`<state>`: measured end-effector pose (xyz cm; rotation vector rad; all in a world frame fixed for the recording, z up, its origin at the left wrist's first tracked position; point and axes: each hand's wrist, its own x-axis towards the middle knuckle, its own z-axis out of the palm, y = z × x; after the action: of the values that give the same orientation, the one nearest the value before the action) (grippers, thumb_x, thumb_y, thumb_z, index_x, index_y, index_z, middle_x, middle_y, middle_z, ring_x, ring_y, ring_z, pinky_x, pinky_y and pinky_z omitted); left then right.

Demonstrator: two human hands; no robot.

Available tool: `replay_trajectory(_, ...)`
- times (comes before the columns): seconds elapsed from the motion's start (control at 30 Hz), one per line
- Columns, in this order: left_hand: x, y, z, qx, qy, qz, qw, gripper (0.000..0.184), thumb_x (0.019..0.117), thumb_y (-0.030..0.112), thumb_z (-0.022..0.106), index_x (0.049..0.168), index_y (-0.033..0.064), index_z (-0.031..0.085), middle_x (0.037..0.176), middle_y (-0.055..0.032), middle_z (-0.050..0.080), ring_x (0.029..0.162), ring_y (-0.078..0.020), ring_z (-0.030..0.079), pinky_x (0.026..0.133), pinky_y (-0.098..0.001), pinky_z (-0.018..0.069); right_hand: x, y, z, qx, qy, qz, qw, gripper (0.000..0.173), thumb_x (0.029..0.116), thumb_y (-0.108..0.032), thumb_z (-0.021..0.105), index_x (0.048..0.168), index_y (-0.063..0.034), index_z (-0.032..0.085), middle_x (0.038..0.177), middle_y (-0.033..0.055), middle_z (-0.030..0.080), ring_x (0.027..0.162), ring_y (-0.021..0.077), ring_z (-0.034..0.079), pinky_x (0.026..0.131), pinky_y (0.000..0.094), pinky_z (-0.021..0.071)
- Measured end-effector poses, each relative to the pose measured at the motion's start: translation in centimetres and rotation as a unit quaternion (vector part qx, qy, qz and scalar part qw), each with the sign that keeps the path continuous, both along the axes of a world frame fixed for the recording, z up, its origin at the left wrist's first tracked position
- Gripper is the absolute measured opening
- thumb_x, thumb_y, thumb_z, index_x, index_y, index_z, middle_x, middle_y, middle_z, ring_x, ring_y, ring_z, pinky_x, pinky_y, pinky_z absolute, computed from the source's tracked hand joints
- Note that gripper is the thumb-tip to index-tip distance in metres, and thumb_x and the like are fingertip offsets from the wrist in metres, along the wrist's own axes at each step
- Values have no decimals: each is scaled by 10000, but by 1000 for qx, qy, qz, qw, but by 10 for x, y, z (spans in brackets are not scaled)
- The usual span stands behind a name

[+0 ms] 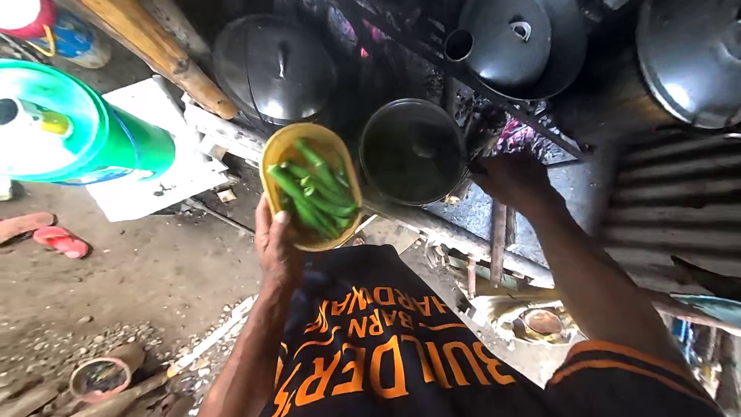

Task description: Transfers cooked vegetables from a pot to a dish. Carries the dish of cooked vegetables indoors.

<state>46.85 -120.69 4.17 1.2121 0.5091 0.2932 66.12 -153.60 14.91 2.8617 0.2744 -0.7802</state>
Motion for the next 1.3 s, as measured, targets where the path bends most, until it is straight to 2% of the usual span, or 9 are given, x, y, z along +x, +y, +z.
replay_trajectory(0.13,-24,23,-10,23,16,53,998,679,966,467,602,1523,143,386,1340,2,618,1190,-135,624,1012,-392,547,14,22,-19,-30,26,-13,999,356,1022,-334,587,1011,-2,716,1004,284,694,973,506,671,744,714,496)
replay_trajectory(0.27,-31,28,-13,20,25,89,995,620,989,395,562,1525,148,373,1339,-5,617,1190,-139,626,1011,-388,547,14,35,-28,12,82,-6,997,367,1025,-360,587,1022,-14,711,1009,263,691,994,481,667,766,704,506)
replay_trajectory(0.33,-30,26,-15,15,21,92,995,585,1002,356,534,1526,150,373,1352,-7,608,1200,-141,619,1022,-389,537,4,40,-35,57,79,6,995,328,1024,-355,595,1037,-54,724,983,226,699,956,451,678,754,696,512)
replay_trajectory(0.47,-27,22,-17,18,20,80,996,588,989,343,533,1524,153,378,1337,10,617,1179,-121,629,1001,-366,551,-18,42,-41,112,65,40,991,265,993,-370,647,931,-127,732,844,142,694,797,371,683,648,638,521)
replay_trajectory(0.67,-22,16,-21,23,13,55,998,639,989,385,563,1541,137,357,1383,-3,590,1214,-129,609,1029,-375,530,-26,15,-40,191,129,-4,973,267,990,-375,671,1140,-177,770,893,101,734,821,291,696,753,598,544)
replay_trajectory(0.87,-23,5,-20,13,16,36,999,614,1004,365,547,1548,152,358,1370,-9,600,1198,-136,621,1012,-380,543,-24,-5,-38,249,192,-84,946,264,992,-326,686,1185,-163,765,747,62,675,543,152,569,558,388,524)
replay_trajectory(1.0,-23,-5,-18,13,28,34,999,630,989,366,555,1548,150,357,1350,-9,610,1173,-127,633,987,-370,558,-16,-2,-35,233,213,-94,944,260,1001,-283,680,1201,-135,753,761,73,670,552,158,566,557,385,517)
replay_trajectory(1.13,-26,-10,-15,4,27,24,999,632,989,347,552,1554,148,350,1323,-15,631,1140,-127,654,963,-360,573,-10,-20,-33,316,238,-131,909,277,998,-216,687,1247,-107,735,720,40,657,478,86,502,453,248,440)
replay_trajectory(1.3,-30,-12,-13,11,27,11,1000,593,1001,315,523,1551,165,357,1308,-2,642,1116,-116,665,945,-341,578,-12,-32,-37,361,257,-180,878,294,1013,-169,655,1286,-71,701,708,35,640,468,64,481,439,204,407)
